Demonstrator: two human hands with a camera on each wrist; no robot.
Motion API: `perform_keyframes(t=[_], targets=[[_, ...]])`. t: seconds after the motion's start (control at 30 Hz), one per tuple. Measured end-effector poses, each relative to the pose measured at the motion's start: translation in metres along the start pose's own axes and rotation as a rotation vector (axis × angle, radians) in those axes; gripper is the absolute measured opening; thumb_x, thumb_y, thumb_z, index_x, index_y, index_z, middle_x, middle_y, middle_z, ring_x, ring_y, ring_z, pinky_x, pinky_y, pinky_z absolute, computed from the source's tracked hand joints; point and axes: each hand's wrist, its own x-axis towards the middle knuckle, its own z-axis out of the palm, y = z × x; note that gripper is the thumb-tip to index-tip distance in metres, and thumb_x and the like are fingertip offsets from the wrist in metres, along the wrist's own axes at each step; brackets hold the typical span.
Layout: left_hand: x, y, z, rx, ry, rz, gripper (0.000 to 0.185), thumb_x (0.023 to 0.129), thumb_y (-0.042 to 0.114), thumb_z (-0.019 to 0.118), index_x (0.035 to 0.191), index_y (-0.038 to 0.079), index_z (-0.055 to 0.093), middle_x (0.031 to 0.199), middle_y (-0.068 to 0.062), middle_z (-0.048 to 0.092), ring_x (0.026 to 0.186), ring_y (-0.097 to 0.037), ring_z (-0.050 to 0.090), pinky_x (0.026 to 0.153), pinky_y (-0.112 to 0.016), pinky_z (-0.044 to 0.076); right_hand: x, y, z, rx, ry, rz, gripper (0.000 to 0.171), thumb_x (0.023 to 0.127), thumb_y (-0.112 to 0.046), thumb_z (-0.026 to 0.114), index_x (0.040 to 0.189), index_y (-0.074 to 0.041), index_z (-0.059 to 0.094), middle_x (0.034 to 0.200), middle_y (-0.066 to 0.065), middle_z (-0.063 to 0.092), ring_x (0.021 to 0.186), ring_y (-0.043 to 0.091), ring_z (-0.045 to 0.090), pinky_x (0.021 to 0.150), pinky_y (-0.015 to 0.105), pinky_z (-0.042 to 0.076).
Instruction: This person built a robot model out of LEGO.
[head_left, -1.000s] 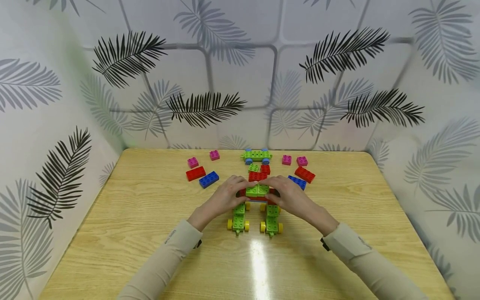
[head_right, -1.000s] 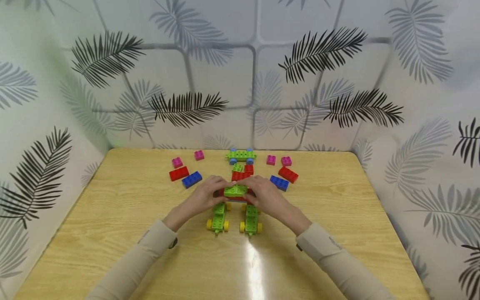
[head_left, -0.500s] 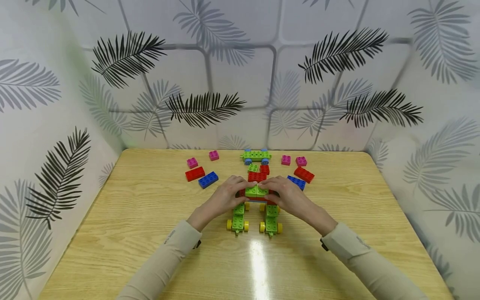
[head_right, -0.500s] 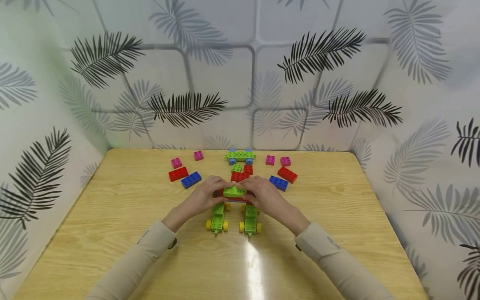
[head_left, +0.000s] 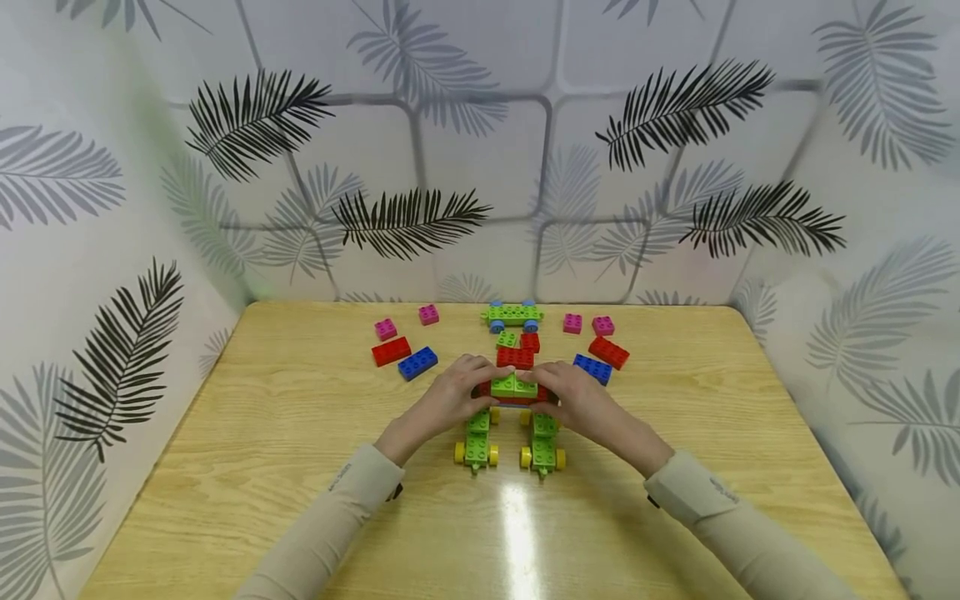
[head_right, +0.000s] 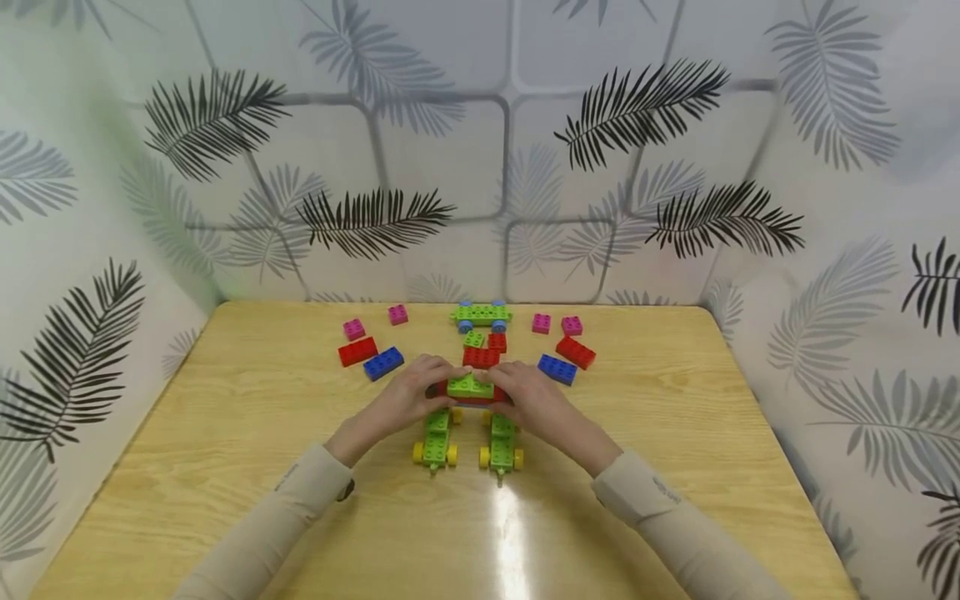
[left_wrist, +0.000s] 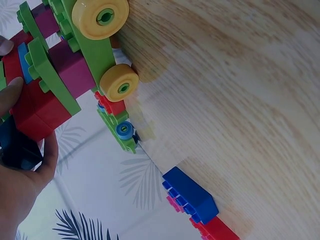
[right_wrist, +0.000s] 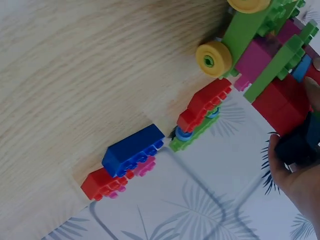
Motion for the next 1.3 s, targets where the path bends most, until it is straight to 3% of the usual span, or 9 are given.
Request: perform_keyframes(t=[0.33,0.6,0.77,1.3], targets=[[0.0,-0.001,0.001,0.015,0.005,0.009,0.05,0.083,0.009,0.076,0.13,0.012,0.061,0.109,-0.004,0.062,0.101,-0.02,0.053,0.085,-0.032,0.05,-0.004,0.008,0.007,0.071,0.048,-0.091,0.056,0.074,-0.004,0.082,0.125,-0.007,0.059,0.116,0.011,0.057,0.102,0.023,0.059,0.083,0.035,0.053],[0.0,-0.001,0.001,0.011,0.002,0.003,0.051,0.082,0.011,0.076,0.13,0.013,0.06,0.111,-0.003,0.062,0.104,-0.021,0.053,0.087,-0.032,0.049,-0.002,0.011,0.009,0.129,0.084,-0.098,0.045,0.079,-0.009,0.078,0.12,-0.007,0.062,0.112,0.006,0.061,0.1,0.02,0.061,0.083,0.033,0.053],[-0.001,0.0,0.001,-0.004,-0.003,-0.009,0.051,0.082,0.01,0.076,0.13,0.013,0.06,0.111,-0.004,0.062,0.104,-0.02,0.053,0.087,-0.032,0.049,-0.002,0.011,0.009,0.117,0.055,-0.073,0.046,0.078,-0.012,0.08,0.119,-0.008,0.062,0.113,0.006,0.061,0.103,0.02,0.06,0.086,0.034,0.053],[-0.001,0.0,0.0,-0.003,-0.009,-0.007,0.048,0.083,0.009,0.076,0.129,0.013,0.062,0.111,-0.003,0.062,0.104,-0.02,0.052,0.086,-0.033,0.049,-0.006,0.013,0.009,0.029,0.075,-0.126,0.06,0.073,-0.012,0.084,0.128,-0.008,0.061,0.114,0.01,0.063,0.099,0.025,0.062,0.084,0.038,0.053]])
